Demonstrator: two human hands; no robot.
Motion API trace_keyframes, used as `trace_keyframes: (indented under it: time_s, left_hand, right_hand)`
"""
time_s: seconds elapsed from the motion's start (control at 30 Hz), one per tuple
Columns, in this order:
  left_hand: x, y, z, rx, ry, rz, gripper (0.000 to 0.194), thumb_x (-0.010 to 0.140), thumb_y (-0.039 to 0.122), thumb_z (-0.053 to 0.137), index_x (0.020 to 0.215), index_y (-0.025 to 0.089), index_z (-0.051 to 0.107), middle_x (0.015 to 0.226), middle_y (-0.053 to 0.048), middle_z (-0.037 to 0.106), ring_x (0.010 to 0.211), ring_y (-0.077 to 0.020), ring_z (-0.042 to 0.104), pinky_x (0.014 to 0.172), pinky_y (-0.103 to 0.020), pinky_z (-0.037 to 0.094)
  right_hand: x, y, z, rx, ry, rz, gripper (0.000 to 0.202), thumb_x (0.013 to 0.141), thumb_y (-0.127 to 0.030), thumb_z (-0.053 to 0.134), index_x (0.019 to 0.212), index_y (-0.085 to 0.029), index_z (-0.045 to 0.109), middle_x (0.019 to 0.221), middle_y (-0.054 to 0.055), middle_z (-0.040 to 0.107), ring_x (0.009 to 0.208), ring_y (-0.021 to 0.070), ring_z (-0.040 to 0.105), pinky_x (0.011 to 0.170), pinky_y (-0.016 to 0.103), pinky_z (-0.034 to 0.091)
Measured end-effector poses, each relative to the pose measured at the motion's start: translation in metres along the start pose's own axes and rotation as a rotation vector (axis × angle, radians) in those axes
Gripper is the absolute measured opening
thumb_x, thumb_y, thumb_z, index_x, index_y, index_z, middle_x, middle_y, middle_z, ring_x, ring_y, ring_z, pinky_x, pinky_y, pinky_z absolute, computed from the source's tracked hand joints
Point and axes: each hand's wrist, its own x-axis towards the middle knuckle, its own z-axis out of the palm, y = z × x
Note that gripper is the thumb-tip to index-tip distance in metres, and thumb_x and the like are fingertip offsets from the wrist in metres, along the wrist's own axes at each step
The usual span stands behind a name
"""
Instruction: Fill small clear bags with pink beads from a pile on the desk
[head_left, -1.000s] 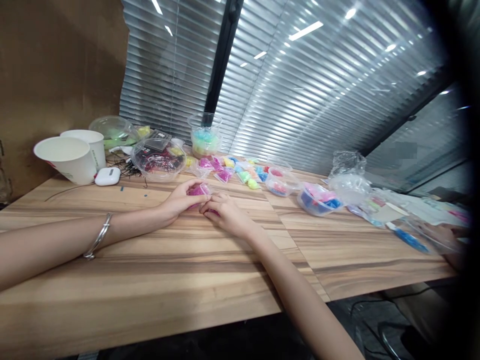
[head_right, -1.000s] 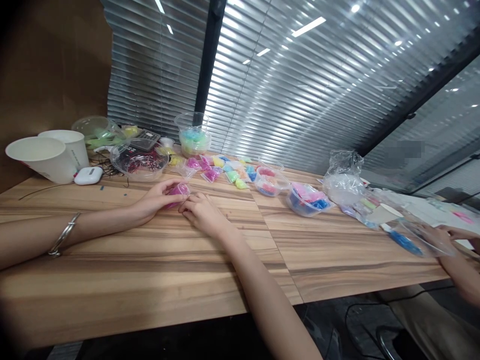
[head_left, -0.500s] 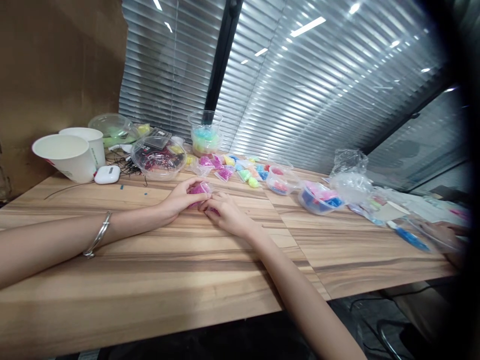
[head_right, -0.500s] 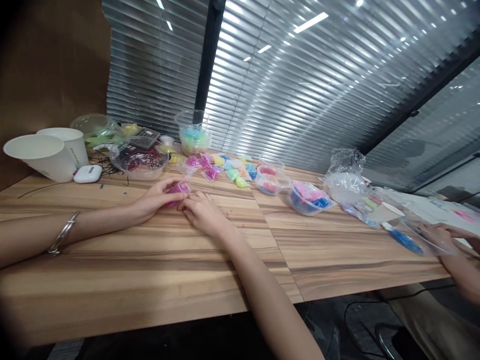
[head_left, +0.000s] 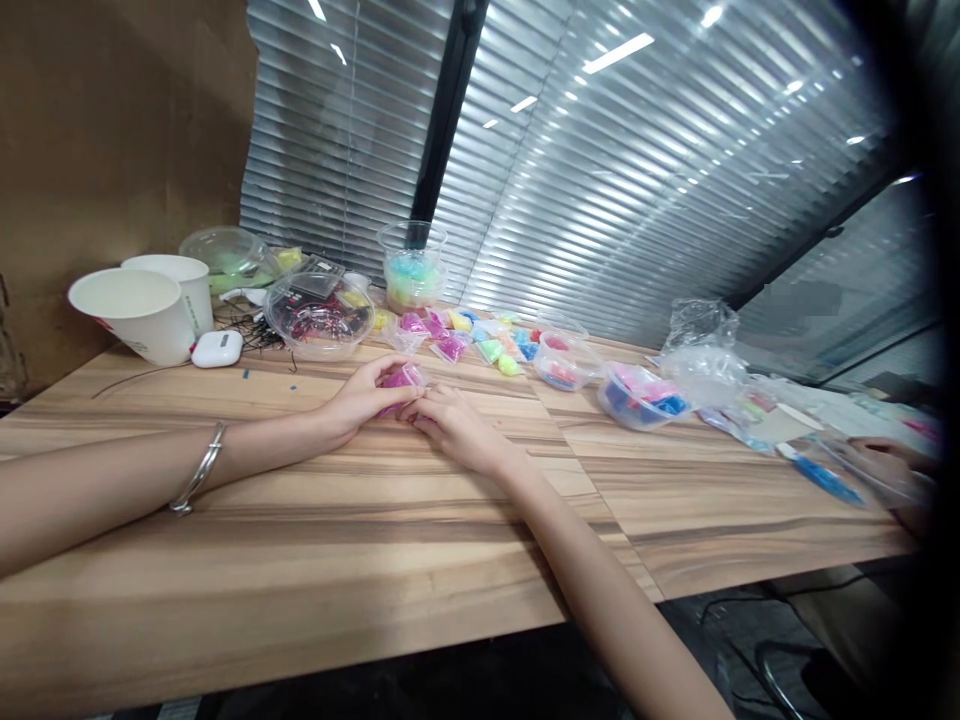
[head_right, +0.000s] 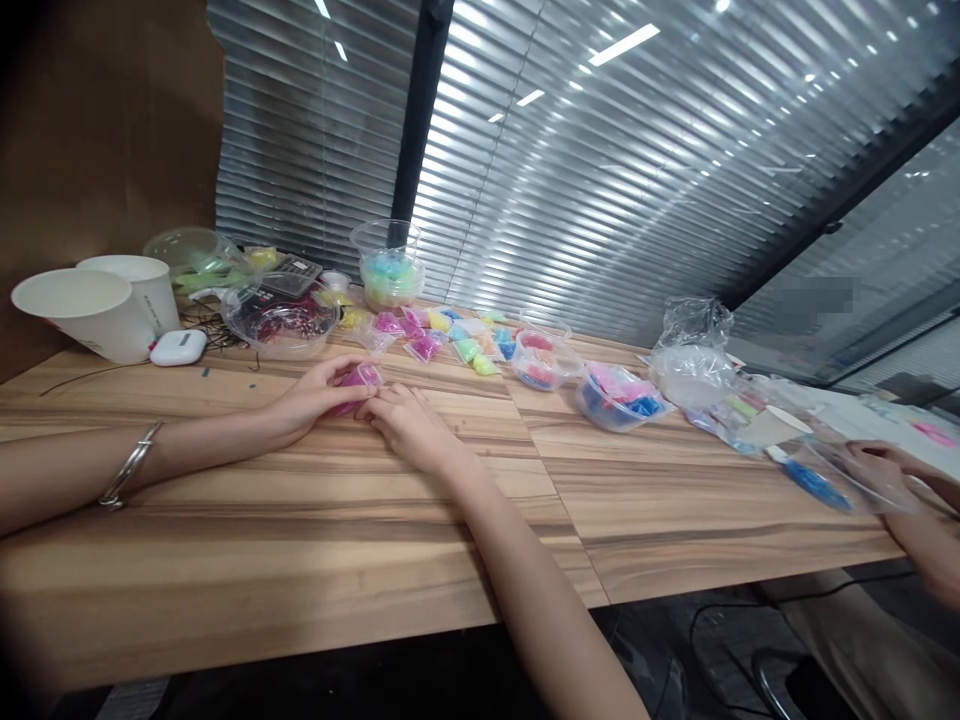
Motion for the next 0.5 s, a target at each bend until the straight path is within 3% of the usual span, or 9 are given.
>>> trace_keyframes:
  time_s: [0.4, 0.5]
  left_hand:
    - [-0.003, 0.007, 0.002, 0.023, -0.016, 0.014, 0.049, 0.067, 0.033, 0.073, 0.112, 0.017, 0.060, 0.112, -0.008, 0.063, 0.106, -0.0233, 0.056, 0.094, -0.038, 0.043]
    - [-0.003, 0.007, 0.002, 0.032, 0.037, 0.013, 0.046, 0.068, 0.031, 0.072, 0.110, 0.017, 0.061, 0.111, -0.007, 0.063, 0.105, -0.0225, 0.055, 0.095, -0.036, 0.042]
  right_hand:
    - [0.000, -0.008, -0.004, 0.136, 0.023, -0.009, 0.014, 0.089, -0.015, 0.053, 0.097, -0.020, 0.064, 0.107, 0.006, 0.062, 0.101, 0.0187, 0.055, 0.089, 0.033, 0.041]
    - [0.002, -0.016, -0.005, 0.248, 0.000, -0.012, 0.015, 0.088, -0.014, 0.054, 0.097, -0.020, 0.065, 0.104, 0.005, 0.064, 0.099, 0.0176, 0.057, 0.090, 0.032, 0.042]
